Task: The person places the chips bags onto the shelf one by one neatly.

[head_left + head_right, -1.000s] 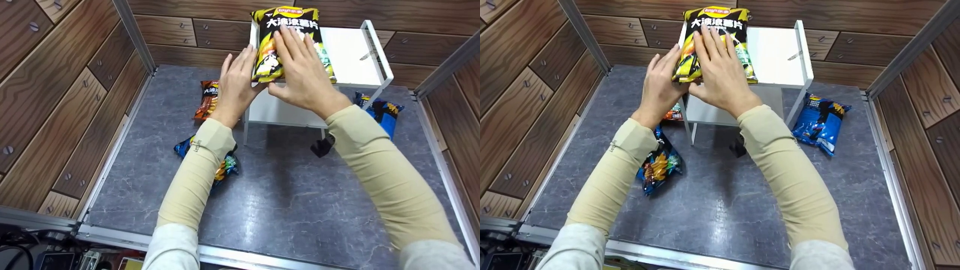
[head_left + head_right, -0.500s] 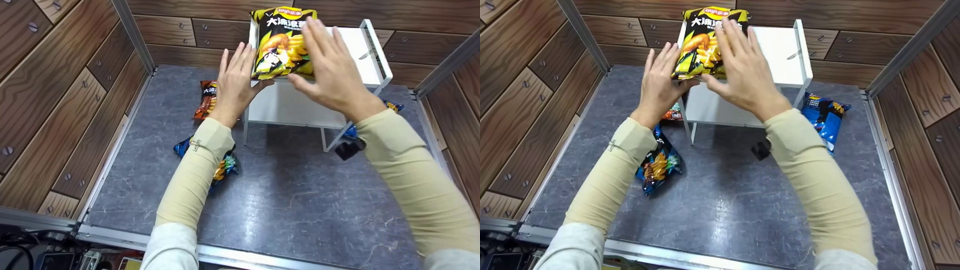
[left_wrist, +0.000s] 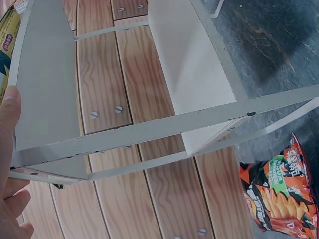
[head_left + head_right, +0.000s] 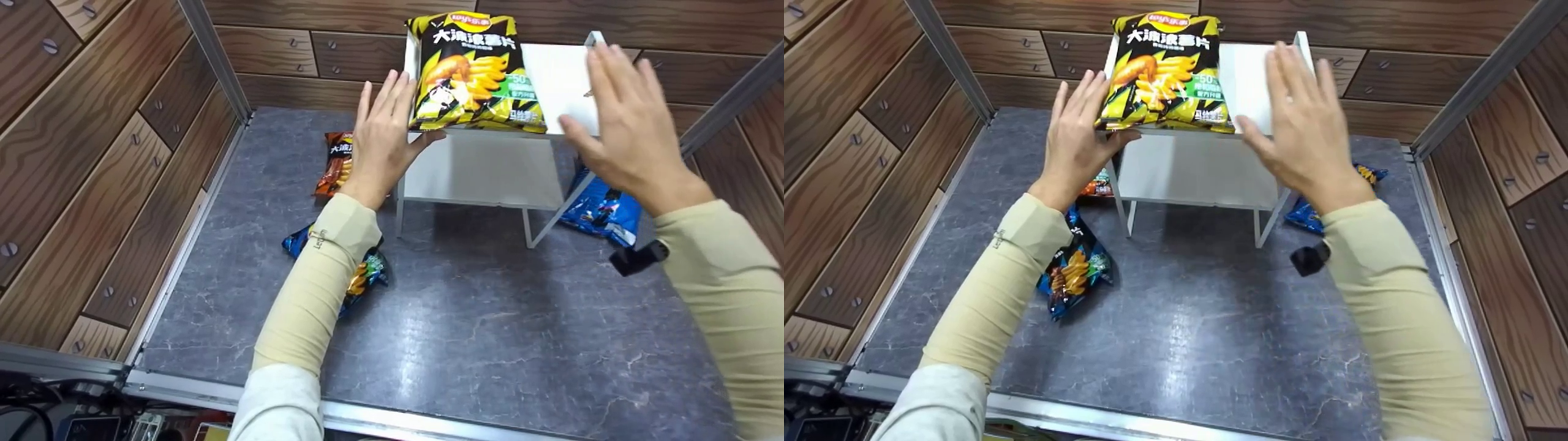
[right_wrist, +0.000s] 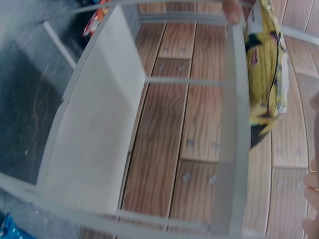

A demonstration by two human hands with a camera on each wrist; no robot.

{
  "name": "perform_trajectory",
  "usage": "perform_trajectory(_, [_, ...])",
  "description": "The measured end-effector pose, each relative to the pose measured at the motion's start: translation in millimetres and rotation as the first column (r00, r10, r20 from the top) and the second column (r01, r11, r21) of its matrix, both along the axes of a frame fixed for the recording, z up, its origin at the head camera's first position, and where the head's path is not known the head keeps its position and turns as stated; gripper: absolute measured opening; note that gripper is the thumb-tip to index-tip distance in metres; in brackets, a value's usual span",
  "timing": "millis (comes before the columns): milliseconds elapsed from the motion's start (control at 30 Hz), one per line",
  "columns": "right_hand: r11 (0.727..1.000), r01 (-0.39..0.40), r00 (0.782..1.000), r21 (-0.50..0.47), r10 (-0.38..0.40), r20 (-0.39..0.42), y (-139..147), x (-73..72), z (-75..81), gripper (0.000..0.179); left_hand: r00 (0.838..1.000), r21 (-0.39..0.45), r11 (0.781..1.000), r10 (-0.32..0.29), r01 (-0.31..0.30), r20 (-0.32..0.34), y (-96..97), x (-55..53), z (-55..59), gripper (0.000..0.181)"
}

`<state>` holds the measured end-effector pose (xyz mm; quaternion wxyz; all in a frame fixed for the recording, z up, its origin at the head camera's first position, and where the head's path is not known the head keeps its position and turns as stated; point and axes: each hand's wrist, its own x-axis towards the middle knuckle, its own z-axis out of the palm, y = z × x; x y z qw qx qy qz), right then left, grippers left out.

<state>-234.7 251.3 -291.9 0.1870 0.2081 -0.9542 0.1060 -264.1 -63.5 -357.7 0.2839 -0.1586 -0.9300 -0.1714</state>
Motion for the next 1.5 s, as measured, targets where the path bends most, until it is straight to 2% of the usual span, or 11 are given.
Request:
perform_trajectory(167, [0.996, 0.075, 0.997, -0.057, -0.073, 0.03, 24, 1.6, -7.0, 0.071, 1.0, 0.013, 1.0, 0.005, -0.005, 0.0, -0.8, -0.4, -1.0, 0.091])
perform_trajectory(300, [0.979, 0.138, 0.989, -0.149, -0.129, 0.068, 46, 2.1, -16.4, 0.067, 1.0, 0.018, 1.0, 0.003, -0.003, 0.004, -0.6, -0.4, -2.0, 0.091])
perform_trajectory(400, [0.956, 0.196, 0.979, -0.219, -0.179, 0.094, 66, 1.3, -28.8, 0.066, 1.0, 0.018, 1.0, -0.001, 0.001, 0.008, 0.0, -0.6, -2.1, 0.091])
perform_trajectory(533, [0.93, 0.27, 0.958, -0.249, -0.234, 0.166, 89, 0.2, -51.6, 0.065, 1.0, 0.015, 1.0, -0.002, 0.002, 0.003, 0.6, -0.9, -2.1, 0.09])
perform_trajectory(767, [0.909, 0.343, 0.924, -0.237, -0.281, 0.259, 114, 0.0, -91.4, 0.065, 1.0, 0.013, 1.0, -0.003, 0.003, 0.01, 0.2, -0.3, -1.7, 0.089])
perform_trajectory(1033, [0.909, 0.386, 0.891, -0.156, -0.324, 0.317, 126, 1.1, -134.0, 0.071, 1.0, 0.021, 1.0, -0.005, 0.005, 0.013, 0.3, -0.2, -2.0, 0.089])
perform_trajectory(1233, [0.916, 0.386, 0.869, -0.105, -0.323, 0.374, 132, 3.4, -163.0, 0.073, 1.0, 0.02, 1.0, 0.0, -0.001, 0.014, -0.4, 0.0, -1.9, 0.089])
perform_trajectory(1367, [0.917, 0.39, 0.858, -0.081, -0.33, 0.394, 136, 4.2, -181.1, 0.074, 1.0, 0.021, 1.0, 0.001, -0.001, 0.018, -0.1, 0.2, -2.0, 0.089])
perform_trajectory(1500, [0.922, 0.385, 0.858, -0.053, -0.336, 0.388, 140, 5.0, -197.7, 0.071, 1.0, 0.016, 1.0, 0.003, -0.003, 0.015, 1.4, 0.5, -2.6, 0.089])
